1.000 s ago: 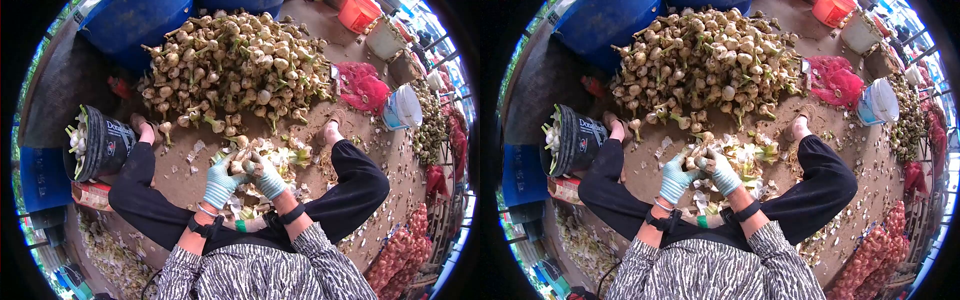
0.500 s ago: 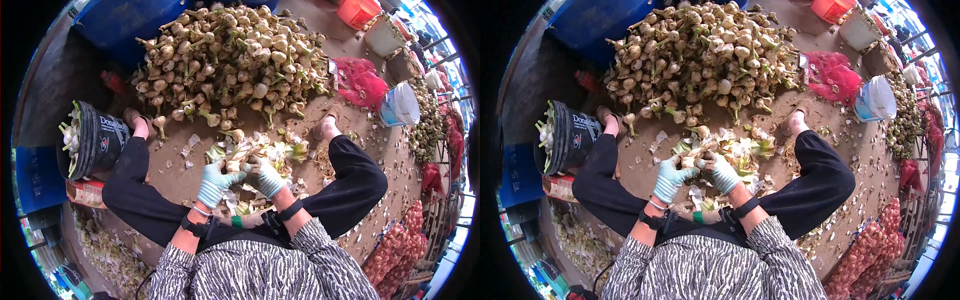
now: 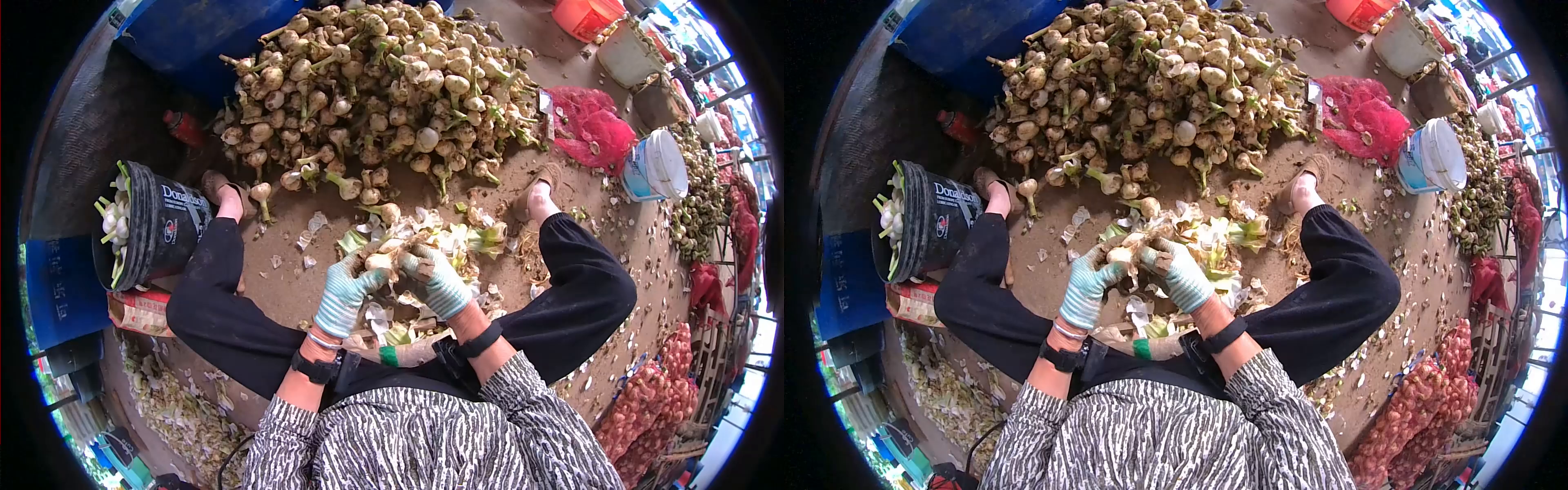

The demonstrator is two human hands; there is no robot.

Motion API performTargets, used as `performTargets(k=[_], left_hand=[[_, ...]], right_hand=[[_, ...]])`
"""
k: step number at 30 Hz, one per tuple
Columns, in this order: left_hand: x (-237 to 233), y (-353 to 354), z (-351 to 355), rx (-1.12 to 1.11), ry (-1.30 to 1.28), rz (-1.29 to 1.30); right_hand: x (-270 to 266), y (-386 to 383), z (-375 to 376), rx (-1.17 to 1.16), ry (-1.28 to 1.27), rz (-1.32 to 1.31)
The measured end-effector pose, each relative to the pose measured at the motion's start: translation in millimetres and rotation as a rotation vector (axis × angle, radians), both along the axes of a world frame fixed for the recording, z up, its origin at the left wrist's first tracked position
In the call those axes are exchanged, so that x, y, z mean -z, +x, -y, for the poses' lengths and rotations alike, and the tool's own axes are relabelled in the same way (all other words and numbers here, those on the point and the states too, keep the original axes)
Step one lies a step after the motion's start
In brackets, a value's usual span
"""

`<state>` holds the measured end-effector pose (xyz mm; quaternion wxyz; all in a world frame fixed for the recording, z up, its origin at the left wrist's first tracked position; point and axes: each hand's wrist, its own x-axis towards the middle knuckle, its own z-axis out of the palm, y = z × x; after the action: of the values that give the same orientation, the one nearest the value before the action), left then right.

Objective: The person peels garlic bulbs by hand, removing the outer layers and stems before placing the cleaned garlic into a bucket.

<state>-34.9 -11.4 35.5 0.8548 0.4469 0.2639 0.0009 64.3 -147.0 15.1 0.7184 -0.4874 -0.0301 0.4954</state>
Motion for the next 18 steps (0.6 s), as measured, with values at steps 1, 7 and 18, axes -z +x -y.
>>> performTargets(k=[1, 7, 18], left_hand=[[-0.2, 1.0, 1.2, 0.011, 0.168, 0.038], [-6.7, 4.3, 13.9, -0.040, 0.402, -0.010], [-22.7, 6.4, 4.8, 0.126, 0.685, -0.017]], right_hand=[[0.2, -0.6, -0.7, -0.012, -0.012, 0.221], [-13.7, -8.0, -11.9, 0.019, -0.123, -0.101], [-3.8, -7.3, 5.8, 0.086, -0.016, -0.234]])
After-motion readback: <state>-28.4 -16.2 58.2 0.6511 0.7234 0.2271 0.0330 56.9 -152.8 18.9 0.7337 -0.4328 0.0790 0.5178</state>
